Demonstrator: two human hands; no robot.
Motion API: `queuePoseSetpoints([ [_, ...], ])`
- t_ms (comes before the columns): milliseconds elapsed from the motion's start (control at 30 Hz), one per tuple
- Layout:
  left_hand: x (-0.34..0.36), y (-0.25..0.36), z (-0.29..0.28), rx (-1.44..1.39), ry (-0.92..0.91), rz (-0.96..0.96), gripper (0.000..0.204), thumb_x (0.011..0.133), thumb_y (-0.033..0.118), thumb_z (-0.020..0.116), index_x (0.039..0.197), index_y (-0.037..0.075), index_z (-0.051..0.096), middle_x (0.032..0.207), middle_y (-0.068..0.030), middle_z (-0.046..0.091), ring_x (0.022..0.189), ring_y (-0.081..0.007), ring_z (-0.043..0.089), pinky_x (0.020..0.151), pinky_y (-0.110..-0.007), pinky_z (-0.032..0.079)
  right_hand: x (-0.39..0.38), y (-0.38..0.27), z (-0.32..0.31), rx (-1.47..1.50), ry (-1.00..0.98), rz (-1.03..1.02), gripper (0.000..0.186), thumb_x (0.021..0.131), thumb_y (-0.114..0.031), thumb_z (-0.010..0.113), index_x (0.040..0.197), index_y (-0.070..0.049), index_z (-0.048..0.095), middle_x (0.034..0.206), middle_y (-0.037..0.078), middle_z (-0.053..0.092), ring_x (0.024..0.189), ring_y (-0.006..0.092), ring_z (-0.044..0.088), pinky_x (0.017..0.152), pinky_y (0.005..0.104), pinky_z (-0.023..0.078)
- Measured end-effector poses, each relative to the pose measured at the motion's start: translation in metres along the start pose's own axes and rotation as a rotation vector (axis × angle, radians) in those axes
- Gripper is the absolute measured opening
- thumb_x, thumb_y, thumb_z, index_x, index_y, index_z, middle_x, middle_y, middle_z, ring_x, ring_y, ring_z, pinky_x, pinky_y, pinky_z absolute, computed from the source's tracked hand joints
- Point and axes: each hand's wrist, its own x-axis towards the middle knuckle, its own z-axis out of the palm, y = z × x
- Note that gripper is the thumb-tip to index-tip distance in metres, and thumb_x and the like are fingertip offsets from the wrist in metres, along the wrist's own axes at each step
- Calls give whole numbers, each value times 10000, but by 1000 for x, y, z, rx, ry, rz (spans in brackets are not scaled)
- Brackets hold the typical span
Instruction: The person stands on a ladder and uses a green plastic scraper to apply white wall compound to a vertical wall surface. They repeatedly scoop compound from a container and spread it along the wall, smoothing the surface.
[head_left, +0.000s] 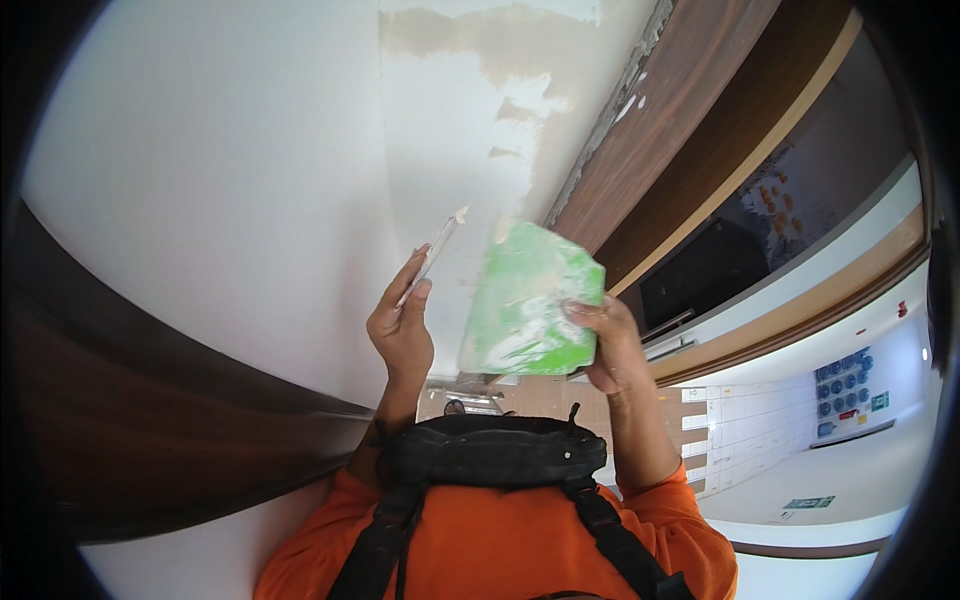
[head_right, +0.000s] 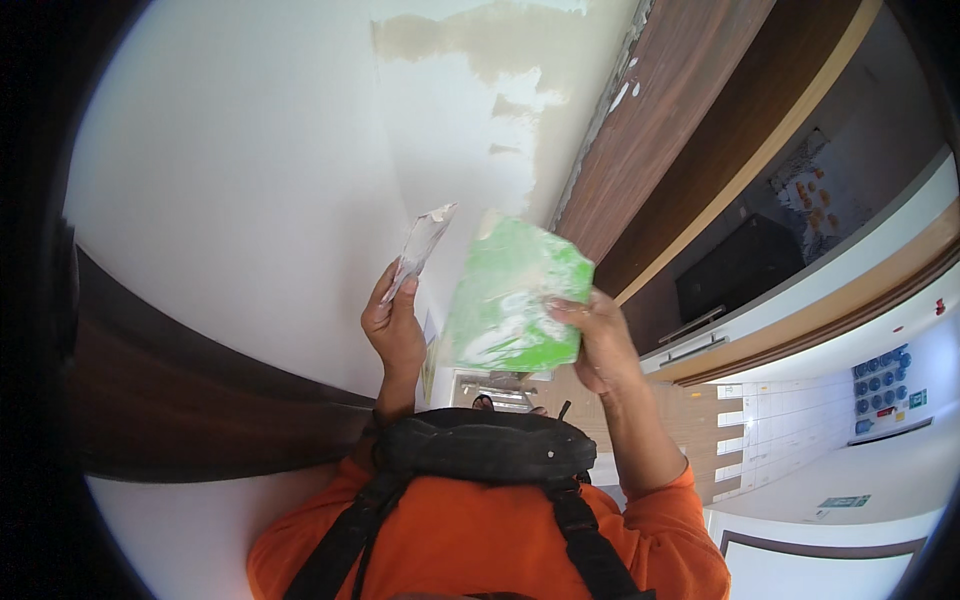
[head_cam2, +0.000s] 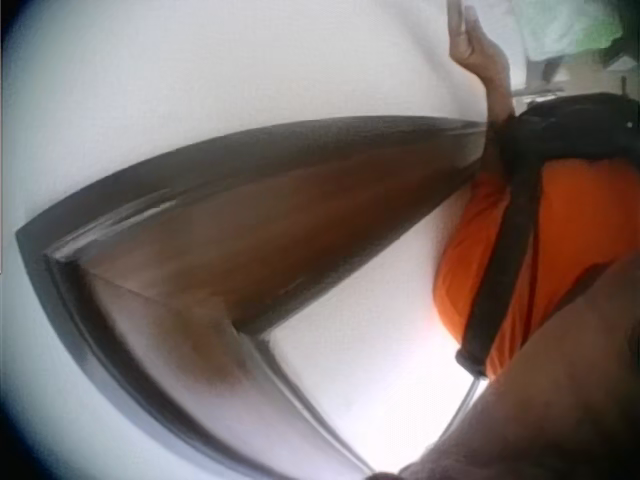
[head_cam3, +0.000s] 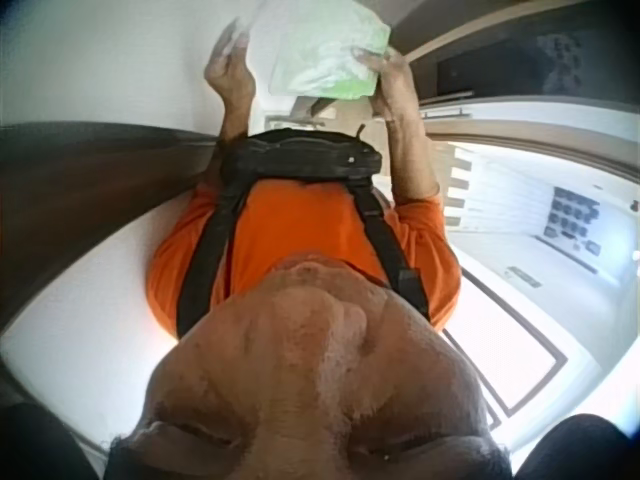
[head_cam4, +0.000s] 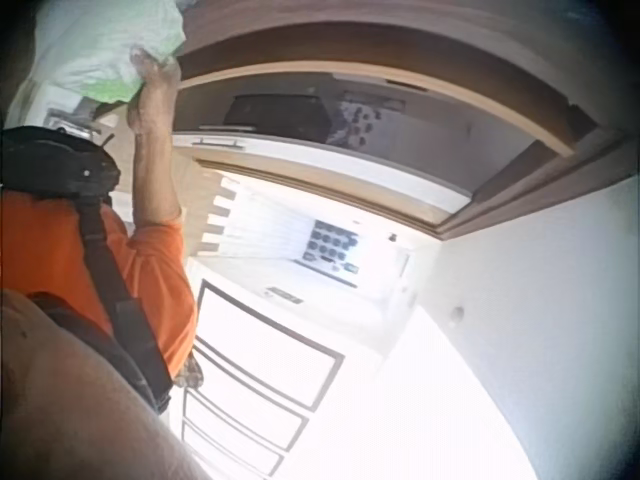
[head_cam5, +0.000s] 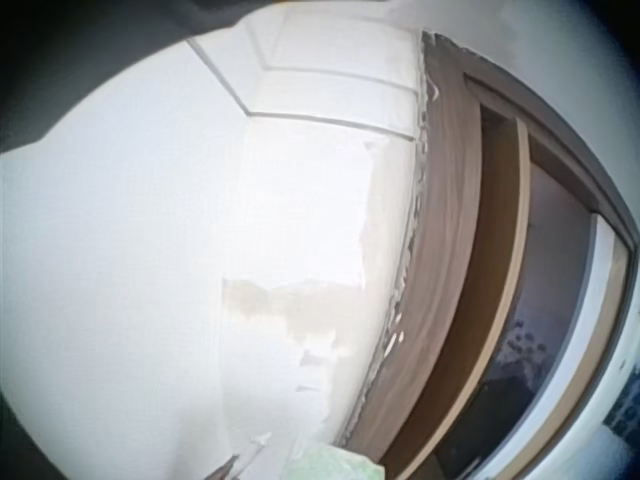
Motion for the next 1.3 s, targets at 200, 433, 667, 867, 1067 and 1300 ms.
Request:
queuePoseSetpoints([
  [200,-1,-13,-5,-165,-23,-57,302,941,-68,587,1230,-23,661,1260,-179,668,1196,-233,625,1060,-354,458,3,12,31,134,-151,134,498,862,-92,704,1290,78,515,1177,163,657,1040,233,680,935,355,546],
  [433,-8,-24,-5,238,-224,8,282,928,-32,616,1204,-29,675,1154,-159,717,1070,-202,681,929,-298,518,-5,-25,33,90,-158,-178,440,867,-33,668,1286,30,548,1158,144,675,988,224,697,906,361,562],
  [667,-13,-13,14,168,-189,-54,264,940,0,607,1189,-58,673,1043,-119,737,974,-142,669,887,-270,507,66,-127,116,-992,755,-1430,603,815,-7,637,1402,18,502,1061,171,510,806,312,620,651,381,542],
  [867,-16,-29,16,50,-192,-126,294,953,-12,572,1225,-116,620,1119,-175,701,1046,-202,661,951,-304,504,126,-197,187,-900,1028,-1436,690,763,73,627,1430,49,449,1195,193,456,971,325,595,599,383,554],
  [1067,-20,-33,11,-49,-184,-153,309,957,-14,564,1241,-132,597,1150,-184,686,1065,-212,654,964,-311,502,156,-221,198,-836,1225,-1410,701,740,83,663,1407,89,445,1203,181,460,1041,326,548,678,357,562],
  [1300,-19,-32,11,7,-191,-167,311,960,-14,566,1246,-133,591,1143,-180,683,1063,-213,652,964,-312,501,184,-228,202,-1054,1158,-1259,629,807,5,641,1403,88,455,1223,142,513,981,252,549,689,328,509],
])
